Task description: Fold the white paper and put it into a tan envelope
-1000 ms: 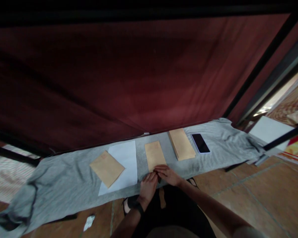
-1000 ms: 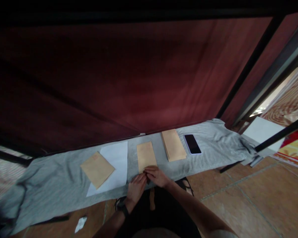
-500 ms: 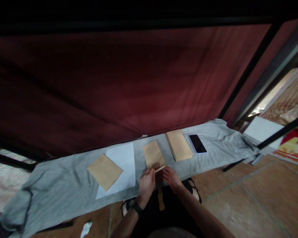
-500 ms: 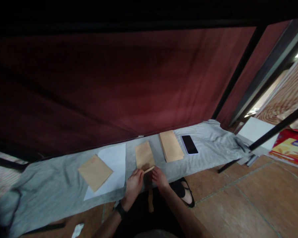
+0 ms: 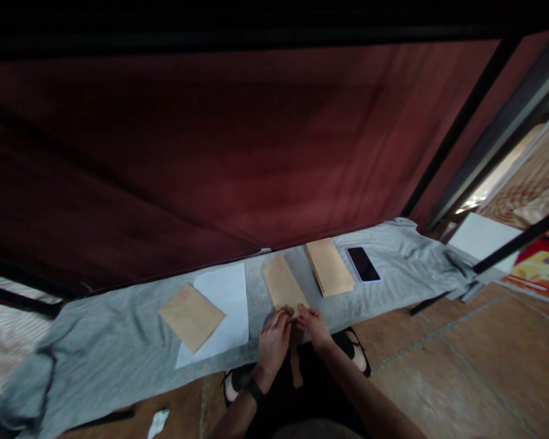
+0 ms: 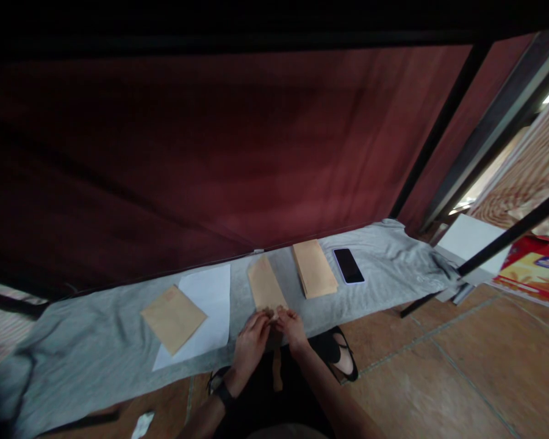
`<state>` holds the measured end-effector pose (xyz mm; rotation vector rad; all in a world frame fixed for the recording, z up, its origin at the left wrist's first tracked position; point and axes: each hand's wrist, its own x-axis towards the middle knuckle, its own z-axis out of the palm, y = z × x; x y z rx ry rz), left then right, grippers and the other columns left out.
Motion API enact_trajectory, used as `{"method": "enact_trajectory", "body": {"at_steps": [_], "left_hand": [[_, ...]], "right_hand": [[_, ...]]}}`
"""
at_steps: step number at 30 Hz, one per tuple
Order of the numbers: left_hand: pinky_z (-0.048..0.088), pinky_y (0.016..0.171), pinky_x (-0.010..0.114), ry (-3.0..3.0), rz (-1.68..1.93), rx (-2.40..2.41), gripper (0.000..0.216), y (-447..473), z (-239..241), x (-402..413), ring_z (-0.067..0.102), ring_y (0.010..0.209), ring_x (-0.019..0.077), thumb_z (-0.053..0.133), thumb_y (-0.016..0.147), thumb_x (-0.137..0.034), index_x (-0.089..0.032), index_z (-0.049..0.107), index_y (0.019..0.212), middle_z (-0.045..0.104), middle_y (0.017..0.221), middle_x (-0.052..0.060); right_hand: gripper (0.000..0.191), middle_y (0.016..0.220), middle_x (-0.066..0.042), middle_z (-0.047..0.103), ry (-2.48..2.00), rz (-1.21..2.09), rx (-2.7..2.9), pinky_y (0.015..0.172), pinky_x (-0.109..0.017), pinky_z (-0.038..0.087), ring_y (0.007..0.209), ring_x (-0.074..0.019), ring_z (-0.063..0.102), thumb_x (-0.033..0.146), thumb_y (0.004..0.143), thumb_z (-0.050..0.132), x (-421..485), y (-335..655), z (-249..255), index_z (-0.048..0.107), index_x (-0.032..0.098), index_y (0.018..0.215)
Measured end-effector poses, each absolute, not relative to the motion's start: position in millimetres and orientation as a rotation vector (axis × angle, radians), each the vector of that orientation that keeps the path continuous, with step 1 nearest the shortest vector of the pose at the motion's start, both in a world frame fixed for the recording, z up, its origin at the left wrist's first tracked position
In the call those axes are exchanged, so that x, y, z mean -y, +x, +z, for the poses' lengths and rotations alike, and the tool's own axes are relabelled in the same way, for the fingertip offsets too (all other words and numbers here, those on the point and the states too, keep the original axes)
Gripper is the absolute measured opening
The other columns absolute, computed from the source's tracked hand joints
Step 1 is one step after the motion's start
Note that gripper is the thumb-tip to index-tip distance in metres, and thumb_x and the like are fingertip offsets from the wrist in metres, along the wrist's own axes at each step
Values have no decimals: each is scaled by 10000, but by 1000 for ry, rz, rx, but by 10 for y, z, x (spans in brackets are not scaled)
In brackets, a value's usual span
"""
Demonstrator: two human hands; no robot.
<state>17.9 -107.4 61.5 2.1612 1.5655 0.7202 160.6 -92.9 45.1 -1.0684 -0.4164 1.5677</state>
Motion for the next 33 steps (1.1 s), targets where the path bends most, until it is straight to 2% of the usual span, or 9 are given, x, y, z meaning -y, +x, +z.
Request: {"method": "enact_trajectory", "body": {"at_steps": [4,7,11,16,20,22,25,28,33], "left_hand": [[398,1129,465,1670,1094,-1504,578,195,625,954,435,1392,271,651,860,-286,-244,449,1399,475,1493,109],[497,1023,458,1135,1166,-1320,823,241,680,901,598,1229,288,758,779,-366,-231,341,1475,592,1362,146],[581,825,386,794,1100,-1098,715,301,723,927,715,911,240,813,714,-384,-194,520,1338,721,1100,113],[522,603,254,686,1125,-1201,608,257,583,941,649,650,142,847,611,-345,-168,610,1142,718,839,32],[472,528,239,708,1134,-1271,688,130,448,936,592,565,125,819,612,-316,-164,548,1227,689,752,-11],[457,504,248,780,1115,-1300,774,69,416,959,572,533,133,810,622,-309,-159,497,1314,680,724,-19],[511,586,285,930,1100,-1364,822,10,409,1033,636,641,177,768,681,-278,-185,419,1419,710,832,12],[538,836,349,1267,1051,-1568,778,-12,435,1131,671,952,225,675,771,-217,-225,353,1480,682,1117,67],[450,1017,422,1838,754,-1896,491,-54,488,1254,550,1199,275,635,817,-171,-250,570,1298,535,1352,91]], "right_hand": [[419,695,-20,691,-1056,1515,475,686,-304,549,655,-167,648,559,599,851,834,1692,673,668,193,693],[397,720,-28,706,-1028,1510,519,723,-314,561,680,-168,660,556,638,832,824,1727,767,685,195,710],[443,760,-47,714,-1021,1485,576,750,-358,573,709,-184,676,603,658,802,868,1697,719,681,191,766],[521,728,-42,688,-1124,1437,620,726,-404,579,665,-194,669,672,629,777,913,1661,476,635,197,790],[579,792,-48,688,-1244,1356,766,684,-413,575,680,-210,659,659,672,727,986,1750,290,647,203,1020],[520,886,-56,690,-1298,1290,889,755,-417,571,771,-219,660,559,704,738,1044,1819,241,652,217,1086],[366,1061,-66,666,-1341,1209,1074,958,-436,509,982,-243,633,351,704,762,1119,1888,221,699,245,1049],[319,1157,-65,633,-1369,1103,1328,1075,-437,426,1114,-249,585,213,761,680,1142,1877,223,712,262,1075],[268,1124,-72,641,-1475,636,1927,1017,-429,457,1090,-247,579,172,886,555,1114,1835,198,694,257,1099]]}}
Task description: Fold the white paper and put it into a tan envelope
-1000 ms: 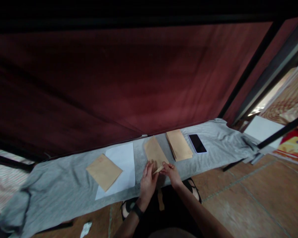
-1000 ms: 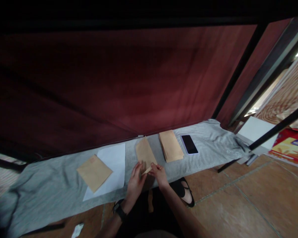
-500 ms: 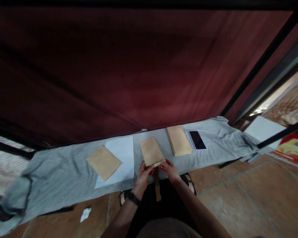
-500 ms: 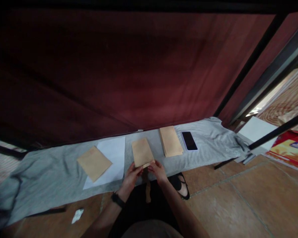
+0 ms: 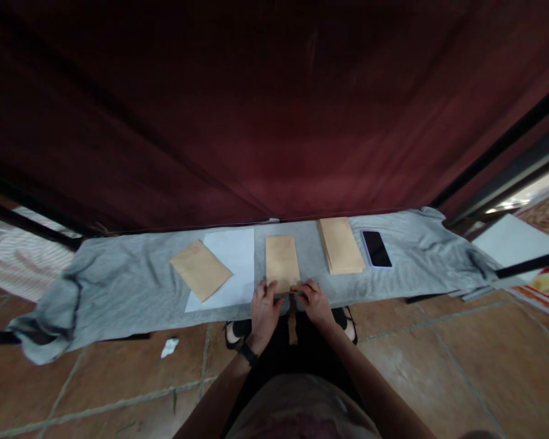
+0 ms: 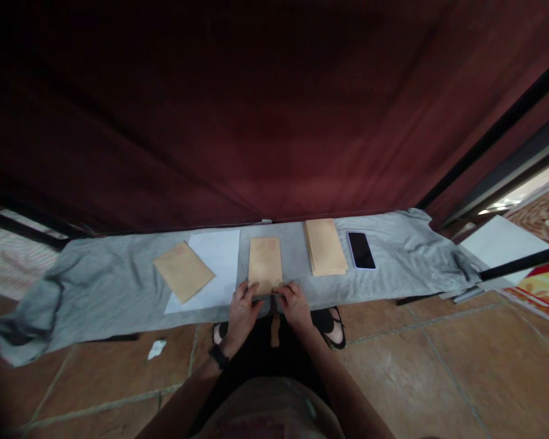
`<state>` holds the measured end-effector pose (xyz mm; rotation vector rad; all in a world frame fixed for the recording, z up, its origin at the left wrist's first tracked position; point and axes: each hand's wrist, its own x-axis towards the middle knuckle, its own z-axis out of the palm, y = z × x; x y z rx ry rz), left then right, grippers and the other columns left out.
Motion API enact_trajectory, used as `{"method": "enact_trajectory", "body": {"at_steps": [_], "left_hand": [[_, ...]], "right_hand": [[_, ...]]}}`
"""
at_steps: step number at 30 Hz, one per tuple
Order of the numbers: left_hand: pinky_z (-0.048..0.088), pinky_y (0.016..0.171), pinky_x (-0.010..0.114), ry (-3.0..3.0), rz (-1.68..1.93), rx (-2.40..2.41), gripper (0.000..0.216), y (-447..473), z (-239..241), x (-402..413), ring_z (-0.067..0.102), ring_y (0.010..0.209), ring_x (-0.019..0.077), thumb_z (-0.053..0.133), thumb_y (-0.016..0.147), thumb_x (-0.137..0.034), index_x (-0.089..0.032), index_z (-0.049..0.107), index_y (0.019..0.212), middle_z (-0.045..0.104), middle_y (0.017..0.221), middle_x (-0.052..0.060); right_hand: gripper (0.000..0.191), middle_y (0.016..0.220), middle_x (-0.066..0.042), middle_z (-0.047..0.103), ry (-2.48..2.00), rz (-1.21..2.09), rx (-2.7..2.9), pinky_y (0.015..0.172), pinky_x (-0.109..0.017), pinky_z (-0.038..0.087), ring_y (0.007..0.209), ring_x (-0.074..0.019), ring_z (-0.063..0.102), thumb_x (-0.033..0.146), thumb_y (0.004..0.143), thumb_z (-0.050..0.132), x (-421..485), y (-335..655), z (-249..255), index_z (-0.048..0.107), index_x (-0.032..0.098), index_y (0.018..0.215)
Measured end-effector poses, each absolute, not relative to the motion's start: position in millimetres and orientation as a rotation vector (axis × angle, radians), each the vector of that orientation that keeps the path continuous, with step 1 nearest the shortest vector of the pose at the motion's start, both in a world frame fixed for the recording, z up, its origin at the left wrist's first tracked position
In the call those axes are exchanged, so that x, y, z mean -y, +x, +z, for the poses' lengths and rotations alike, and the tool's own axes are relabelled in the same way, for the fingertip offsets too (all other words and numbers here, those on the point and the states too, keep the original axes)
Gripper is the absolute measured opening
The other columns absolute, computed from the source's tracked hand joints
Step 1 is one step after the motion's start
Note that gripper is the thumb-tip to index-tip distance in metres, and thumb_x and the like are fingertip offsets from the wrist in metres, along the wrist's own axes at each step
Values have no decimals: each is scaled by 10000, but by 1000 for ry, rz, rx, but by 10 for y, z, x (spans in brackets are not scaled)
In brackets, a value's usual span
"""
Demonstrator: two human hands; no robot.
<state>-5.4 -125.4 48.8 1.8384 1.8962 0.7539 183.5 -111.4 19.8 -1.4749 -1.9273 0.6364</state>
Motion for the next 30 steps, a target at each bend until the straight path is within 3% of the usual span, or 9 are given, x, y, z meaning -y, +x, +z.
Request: {"method": "enact_trajectory", "body": {"at_steps": [7,17,22,26,30], "left_hand": [[436,963,416,2161,566,-1869,204,-126,439,1227,554,1141,260,543,928,-207,-229,613,1119,614,1252,72],[428,899,409,2196,460,-2024,135,-125,408,1064,556,1020,268,495,961,-248,-205,618,998,631,1099,91],[434,887,396,2104,534,-2038,72,-116,403,1059,555,999,261,541,931,-225,-209,607,954,629,1058,78],[435,890,385,2067,601,-2000,135,-135,401,1043,561,993,252,512,915,-146,-215,619,962,631,1061,77],[438,889,392,2061,619,-2005,88,-140,384,1034,561,988,256,539,917,-191,-215,624,915,623,1059,80]], "right_hand": [[169,1030,-61,656,-1516,516,2033,924,-375,465,987,-231,585,236,952,529,1057,1843,183,695,242,982],[148,955,-79,629,-1678,383,1967,872,-369,454,939,-248,581,252,963,514,994,1728,215,655,231,924],[264,1182,-144,643,-1699,326,1992,972,-447,436,1120,-291,572,196,960,467,1079,1549,289,645,197,1156],[449,1435,-116,552,-1372,392,2192,1145,-453,335,1345,-256,467,239,990,420,1277,1269,282,496,191,1430],[511,1496,-133,492,-1390,386,2197,1193,-470,283,1401,-260,424,269,1003,415,1400,1213,182,410,141,1498]]}}
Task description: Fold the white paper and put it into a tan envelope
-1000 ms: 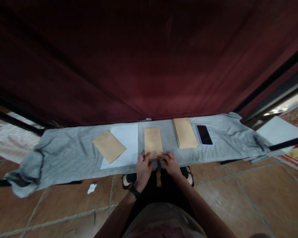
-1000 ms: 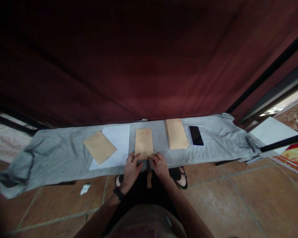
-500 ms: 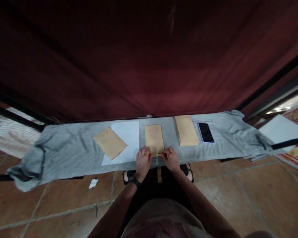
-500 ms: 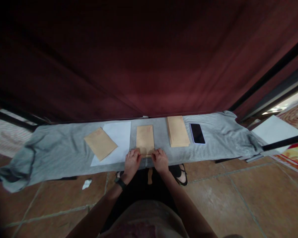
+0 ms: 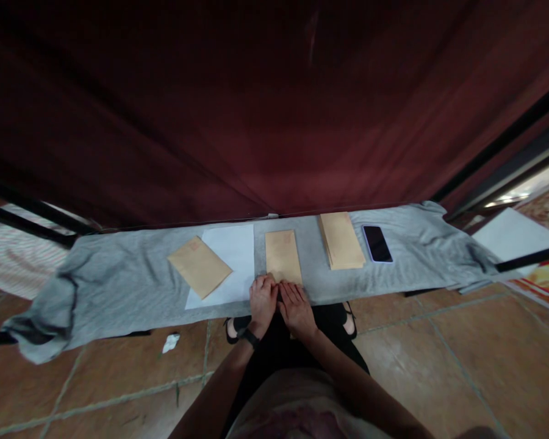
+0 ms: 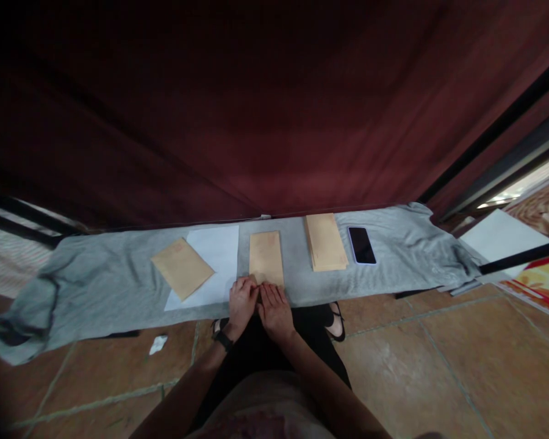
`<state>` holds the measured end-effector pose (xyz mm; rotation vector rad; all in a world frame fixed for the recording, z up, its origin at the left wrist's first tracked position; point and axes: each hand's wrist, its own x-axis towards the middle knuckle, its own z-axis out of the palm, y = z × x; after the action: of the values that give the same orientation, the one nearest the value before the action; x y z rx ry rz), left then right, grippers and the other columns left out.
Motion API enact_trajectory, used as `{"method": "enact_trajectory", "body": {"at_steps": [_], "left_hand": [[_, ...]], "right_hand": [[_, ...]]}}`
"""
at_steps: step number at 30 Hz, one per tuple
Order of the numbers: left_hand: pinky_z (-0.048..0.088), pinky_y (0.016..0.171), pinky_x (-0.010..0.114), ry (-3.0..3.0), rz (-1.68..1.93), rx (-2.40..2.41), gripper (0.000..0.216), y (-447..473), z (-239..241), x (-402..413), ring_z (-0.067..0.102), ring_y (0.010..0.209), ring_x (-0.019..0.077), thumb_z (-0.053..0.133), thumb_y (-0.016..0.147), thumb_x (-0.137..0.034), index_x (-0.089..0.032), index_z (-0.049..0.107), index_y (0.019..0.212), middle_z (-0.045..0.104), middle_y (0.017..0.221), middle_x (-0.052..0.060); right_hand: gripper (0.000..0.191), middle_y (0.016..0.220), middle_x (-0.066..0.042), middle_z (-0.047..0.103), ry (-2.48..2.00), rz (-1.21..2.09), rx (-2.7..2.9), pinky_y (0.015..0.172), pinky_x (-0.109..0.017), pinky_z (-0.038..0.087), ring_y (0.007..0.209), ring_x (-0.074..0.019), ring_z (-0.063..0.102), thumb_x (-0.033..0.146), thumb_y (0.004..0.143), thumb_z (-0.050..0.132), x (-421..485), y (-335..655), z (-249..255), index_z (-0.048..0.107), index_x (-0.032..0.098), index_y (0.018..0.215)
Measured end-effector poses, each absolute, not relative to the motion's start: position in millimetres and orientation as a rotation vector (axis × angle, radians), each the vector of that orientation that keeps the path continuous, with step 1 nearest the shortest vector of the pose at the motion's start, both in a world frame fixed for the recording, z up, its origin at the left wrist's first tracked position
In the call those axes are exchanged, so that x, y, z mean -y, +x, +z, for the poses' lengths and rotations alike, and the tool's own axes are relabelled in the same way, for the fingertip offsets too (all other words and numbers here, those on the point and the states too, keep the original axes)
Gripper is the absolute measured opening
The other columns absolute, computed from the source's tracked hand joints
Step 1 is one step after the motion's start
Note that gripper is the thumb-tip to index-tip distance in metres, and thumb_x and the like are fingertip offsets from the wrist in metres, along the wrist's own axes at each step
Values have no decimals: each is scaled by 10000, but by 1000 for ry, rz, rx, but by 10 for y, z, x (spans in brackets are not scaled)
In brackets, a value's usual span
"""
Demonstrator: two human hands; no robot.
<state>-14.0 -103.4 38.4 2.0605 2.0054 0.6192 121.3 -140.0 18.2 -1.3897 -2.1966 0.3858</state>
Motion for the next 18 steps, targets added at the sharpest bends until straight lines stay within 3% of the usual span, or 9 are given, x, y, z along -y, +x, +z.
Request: {"method": "enact_trajectory", "body": {"at_steps": [12,18], "left_hand": [[458,874,387,1998,722,-1998,53,-145,317,1023,569,964,248,576,880,-197,-221,609,846,616,1008,59],[481,913,409,1980,752,-2003,189,-177,344,1052,586,1001,256,500,897,-143,-200,640,1011,632,1065,93]], "right_hand": [[479,1502,-74,488,-1465,365,2204,1199,-475,264,1384,-248,458,238,1000,449,1354,1769,203,452,223,1478],[479,1490,-74,502,-1488,363,2157,1196,-499,254,1379,-265,462,240,989,463,1384,1829,230,468,233,1468]]}}
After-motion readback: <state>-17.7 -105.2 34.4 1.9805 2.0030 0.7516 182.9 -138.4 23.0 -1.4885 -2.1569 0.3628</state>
